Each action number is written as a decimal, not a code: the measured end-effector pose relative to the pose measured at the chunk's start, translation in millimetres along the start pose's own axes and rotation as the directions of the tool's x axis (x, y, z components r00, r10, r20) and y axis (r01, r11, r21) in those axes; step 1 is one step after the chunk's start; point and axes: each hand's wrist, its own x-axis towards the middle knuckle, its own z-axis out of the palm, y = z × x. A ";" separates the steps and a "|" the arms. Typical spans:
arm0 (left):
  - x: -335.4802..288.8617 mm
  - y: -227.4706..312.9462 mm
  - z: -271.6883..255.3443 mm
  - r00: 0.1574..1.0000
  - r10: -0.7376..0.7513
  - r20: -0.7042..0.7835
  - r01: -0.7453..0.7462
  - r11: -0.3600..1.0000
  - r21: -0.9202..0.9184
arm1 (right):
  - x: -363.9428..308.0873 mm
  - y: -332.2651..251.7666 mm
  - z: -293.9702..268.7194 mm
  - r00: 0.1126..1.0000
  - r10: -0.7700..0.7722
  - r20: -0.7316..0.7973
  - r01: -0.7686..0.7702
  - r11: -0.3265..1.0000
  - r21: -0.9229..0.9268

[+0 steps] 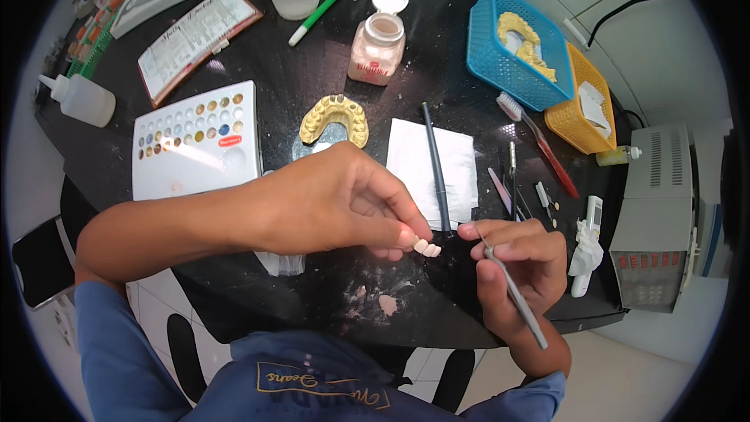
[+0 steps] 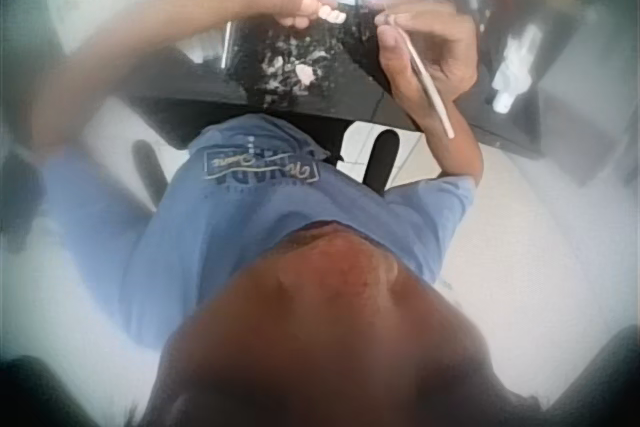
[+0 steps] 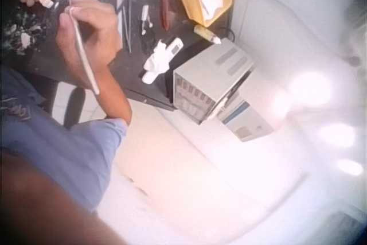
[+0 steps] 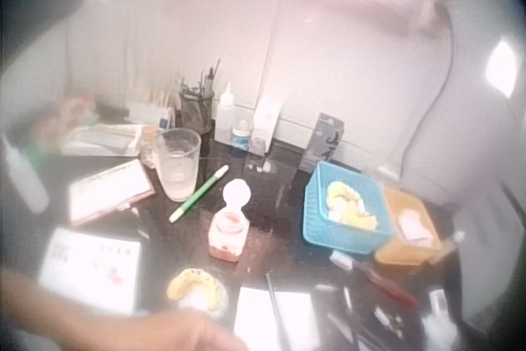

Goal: The person is working on a small dental prosthesis, likely a partial denture or bridge, using a fine brush to apply a pink material and a metal tool to shape it. They are seated at a workbench with various dental tools, a color palette, and a yellow dental cast visible. The person repeatedly applies material and refines the shape of the prosthesis.

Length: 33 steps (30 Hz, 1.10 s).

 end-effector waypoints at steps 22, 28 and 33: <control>-73.6 -38.8 86.0 0.968 0.001 -0.252 -0.187 0.671 -0.717 | -52.8 -62.4 47.6 0.965 -0.243 -0.093 0.217 0.949 -0.230; -76.6 -52.4 96.3 0.944 -0.001 -0.330 -0.232 0.708 -0.667 | -64.2 -50.7 52.7 0.960 -0.274 -0.051 0.255 0.938 -0.235; -75.6 -54.1 97.8 0.937 -0.031 -0.347 -0.238 0.671 -0.702 | -64.4 -40.1 55.7 0.978 -0.209 0.003 0.206 0.964 -0.168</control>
